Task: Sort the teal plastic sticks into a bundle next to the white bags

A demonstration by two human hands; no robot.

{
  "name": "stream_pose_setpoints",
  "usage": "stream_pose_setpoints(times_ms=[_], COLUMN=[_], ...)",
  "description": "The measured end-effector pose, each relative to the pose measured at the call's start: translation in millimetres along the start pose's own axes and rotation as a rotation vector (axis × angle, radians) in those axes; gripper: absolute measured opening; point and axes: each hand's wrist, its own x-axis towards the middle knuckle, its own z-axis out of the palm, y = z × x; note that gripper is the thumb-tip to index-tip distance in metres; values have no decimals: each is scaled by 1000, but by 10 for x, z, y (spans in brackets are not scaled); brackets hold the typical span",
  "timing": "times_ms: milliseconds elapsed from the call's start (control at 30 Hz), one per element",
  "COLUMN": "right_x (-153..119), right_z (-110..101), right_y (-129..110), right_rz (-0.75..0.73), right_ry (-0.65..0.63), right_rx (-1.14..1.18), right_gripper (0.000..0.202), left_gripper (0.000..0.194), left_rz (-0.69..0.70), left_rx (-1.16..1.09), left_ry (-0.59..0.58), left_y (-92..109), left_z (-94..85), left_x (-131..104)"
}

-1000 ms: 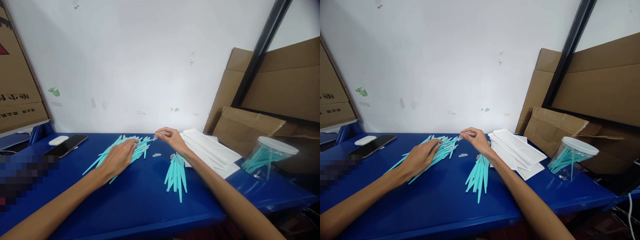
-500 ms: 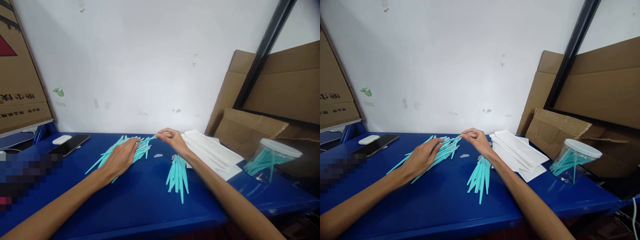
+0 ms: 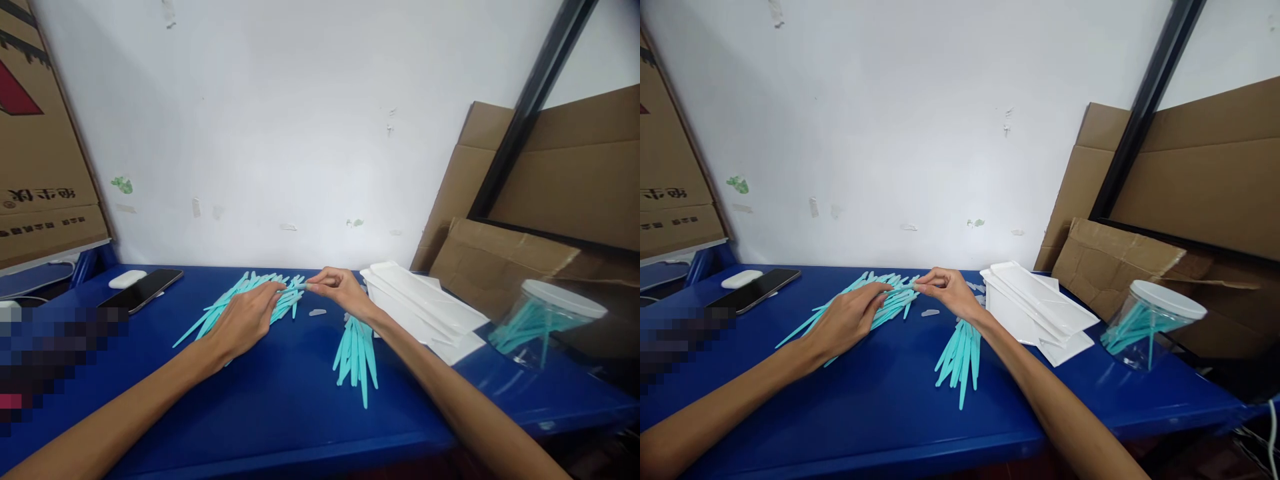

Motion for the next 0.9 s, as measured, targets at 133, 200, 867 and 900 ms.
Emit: stream_pose_setpoints(times_ms=[133, 200, 867, 900], right_x=[52, 72, -2, -18], right_z=[-183, -343, -969, -944], right_y=[88, 171, 79, 8], right_rz=[-91, -120, 228, 248], right_ry=[-27, 14, -417, -510], right_rx=[-277, -477, -562, -487], right_gripper=[31, 26, 32, 34], left_gripper=[31, 32, 33, 32], left_rz=[-20, -32, -21, 21], left_rx=[227, 334, 409, 392], left_ry=[-7, -1, -39, -30], left_y=[54, 49, -16, 6], left_z=[-54, -101, -58, -51], left_x=[49, 78, 54, 56])
